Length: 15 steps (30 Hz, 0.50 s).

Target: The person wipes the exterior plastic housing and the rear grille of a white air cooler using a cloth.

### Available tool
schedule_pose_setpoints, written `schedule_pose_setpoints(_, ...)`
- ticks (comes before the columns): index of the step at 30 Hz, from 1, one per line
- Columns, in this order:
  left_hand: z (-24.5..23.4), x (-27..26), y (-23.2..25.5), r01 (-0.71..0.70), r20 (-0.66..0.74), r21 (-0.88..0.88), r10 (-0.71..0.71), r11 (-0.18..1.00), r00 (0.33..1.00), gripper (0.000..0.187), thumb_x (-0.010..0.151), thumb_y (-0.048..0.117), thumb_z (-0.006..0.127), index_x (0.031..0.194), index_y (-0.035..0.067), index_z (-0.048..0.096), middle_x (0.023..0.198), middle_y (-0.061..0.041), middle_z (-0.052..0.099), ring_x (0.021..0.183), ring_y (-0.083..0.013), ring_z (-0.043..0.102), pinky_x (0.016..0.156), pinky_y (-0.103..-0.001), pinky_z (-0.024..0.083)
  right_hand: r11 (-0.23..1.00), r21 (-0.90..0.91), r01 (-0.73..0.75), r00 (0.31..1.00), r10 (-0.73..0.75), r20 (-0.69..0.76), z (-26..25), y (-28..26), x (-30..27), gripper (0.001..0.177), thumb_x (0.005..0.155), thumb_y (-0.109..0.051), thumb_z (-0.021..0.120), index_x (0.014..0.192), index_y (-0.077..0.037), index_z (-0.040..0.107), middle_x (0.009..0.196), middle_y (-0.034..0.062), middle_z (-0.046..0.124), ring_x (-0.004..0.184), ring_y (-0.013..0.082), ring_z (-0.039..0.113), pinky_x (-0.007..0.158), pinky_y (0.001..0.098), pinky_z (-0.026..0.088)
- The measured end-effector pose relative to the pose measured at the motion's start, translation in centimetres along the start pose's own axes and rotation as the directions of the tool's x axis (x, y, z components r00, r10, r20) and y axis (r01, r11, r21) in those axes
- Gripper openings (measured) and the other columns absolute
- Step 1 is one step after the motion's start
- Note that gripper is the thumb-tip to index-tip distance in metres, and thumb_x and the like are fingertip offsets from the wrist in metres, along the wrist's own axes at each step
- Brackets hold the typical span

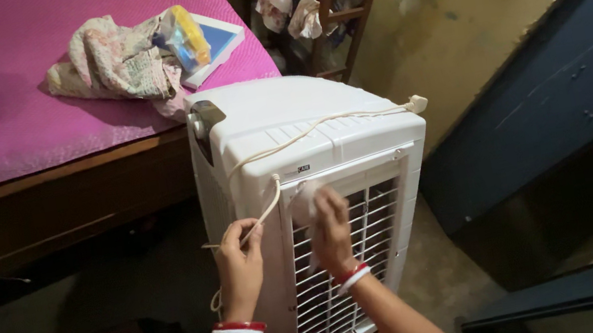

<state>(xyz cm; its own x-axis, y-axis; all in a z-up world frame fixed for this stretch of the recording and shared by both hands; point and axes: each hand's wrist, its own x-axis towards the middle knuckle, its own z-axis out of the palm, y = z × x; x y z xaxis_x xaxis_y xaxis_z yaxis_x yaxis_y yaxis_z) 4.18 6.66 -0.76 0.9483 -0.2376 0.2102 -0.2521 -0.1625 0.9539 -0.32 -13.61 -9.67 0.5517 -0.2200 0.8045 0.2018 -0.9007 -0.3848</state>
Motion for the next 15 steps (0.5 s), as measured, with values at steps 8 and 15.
schedule_pose_setpoints(8, -0.4, 0.7, 1.9, -0.016, -0.056, 0.043, 0.019, 0.999, 0.998, 0.018, 0.098, 0.018, 0.065, 0.099, 0.002, 0.072, 0.086, -0.006, 0.072, 0.073, -0.0139, 0.067, 0.065, -0.028, 0.053, 0.961, -0.27, -0.067, 0.988, 0.102, 0.119, 1.2, -3.7, 5.9, 0.039, 0.085, -0.008, 0.075, 0.123, -0.013, 0.067, 0.131, 0.0081, 0.058, 0.129, 0.0303, 0.049, 0.112, 0.0475, 0.036)
schedule_pose_setpoints(15, -0.6, 0.7, 1.9, -0.012, -0.058, 0.015, 0.013, 1.0, 0.998, 0.019, 0.098, 0.018, 0.065, 0.098, 0.001, 0.071, 0.086, -0.006, 0.071, 0.073, -0.0134, 0.067, 0.065, -0.028, 0.052, 0.924, -0.37, 0.097, 0.991, -0.054, 0.125, -0.7, 1.4, 6.1, 0.046, 0.079, -0.007, 0.071, 0.123, -0.016, 0.069, 0.133, 0.0071, 0.062, 0.13, 0.0263, 0.054, 0.119, 0.0461, 0.037)
